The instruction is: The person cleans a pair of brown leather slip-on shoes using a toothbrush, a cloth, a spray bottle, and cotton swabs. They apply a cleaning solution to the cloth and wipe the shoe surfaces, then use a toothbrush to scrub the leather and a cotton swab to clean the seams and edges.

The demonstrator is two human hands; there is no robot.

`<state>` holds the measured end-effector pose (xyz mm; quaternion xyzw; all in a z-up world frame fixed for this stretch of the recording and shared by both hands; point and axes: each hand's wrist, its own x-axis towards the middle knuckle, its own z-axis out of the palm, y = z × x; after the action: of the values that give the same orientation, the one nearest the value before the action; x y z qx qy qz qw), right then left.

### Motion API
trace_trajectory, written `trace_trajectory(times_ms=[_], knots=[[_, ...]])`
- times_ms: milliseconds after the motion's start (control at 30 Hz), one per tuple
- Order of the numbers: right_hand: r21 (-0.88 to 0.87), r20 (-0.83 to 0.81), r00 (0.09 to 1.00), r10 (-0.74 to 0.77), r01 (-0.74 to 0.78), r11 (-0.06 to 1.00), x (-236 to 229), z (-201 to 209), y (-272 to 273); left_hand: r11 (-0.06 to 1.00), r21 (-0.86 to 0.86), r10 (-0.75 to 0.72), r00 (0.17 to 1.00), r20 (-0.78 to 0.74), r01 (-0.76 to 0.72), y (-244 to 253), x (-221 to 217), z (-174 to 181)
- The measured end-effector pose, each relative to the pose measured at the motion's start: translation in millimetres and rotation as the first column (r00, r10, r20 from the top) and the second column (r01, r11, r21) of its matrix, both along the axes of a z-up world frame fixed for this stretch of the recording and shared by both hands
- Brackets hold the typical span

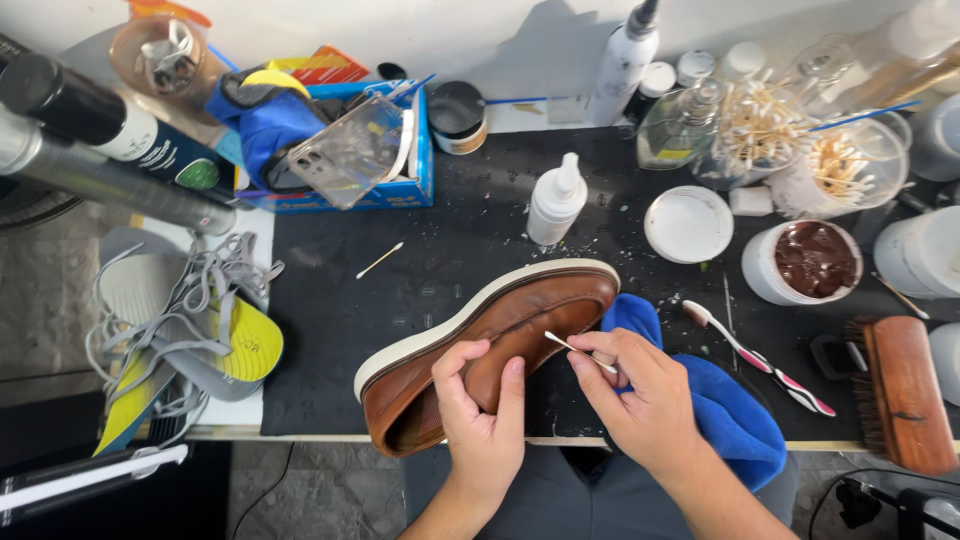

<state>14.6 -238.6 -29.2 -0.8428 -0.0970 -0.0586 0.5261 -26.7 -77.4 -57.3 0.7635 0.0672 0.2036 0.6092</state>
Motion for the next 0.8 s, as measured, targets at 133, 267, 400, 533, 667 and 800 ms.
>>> trace_trajectory(times_ms=[133,267,400,533,667,800], knots=[[-0.037,0.058,0.998,0.008,-0.006,0.999,-3,-7,16,0.999,-0.041,0.003,0.999,-0.036,-0.004,1,2,0],[-0.032,0.129,0.991,0.024,-0.020,0.999,-4,-11,25,0.997,-0.074,-0.027,0.999,-0.039,0.024,1,2,-2],[-0.111,0.199,0.980,0.006,0.016,0.994,-5,-9,28,0.989,-0.129,-0.079,0.996,-0.043,0.073,1,2,-4],[-0.118,0.197,0.980,0.039,-0.016,0.993,-5,-4,29,0.990,-0.130,-0.068,0.996,-0.064,0.059,1,3,-2],[-0.142,0.243,0.970,-0.004,0.039,0.989,-7,-2,32,0.988,-0.142,-0.068,0.995,-0.070,0.057,1,3,1],[-0.102,0.319,0.945,0.066,-0.035,0.994,-8,0,34,0.991,-0.127,-0.054,0.995,-0.086,0.043,0,3,2]])
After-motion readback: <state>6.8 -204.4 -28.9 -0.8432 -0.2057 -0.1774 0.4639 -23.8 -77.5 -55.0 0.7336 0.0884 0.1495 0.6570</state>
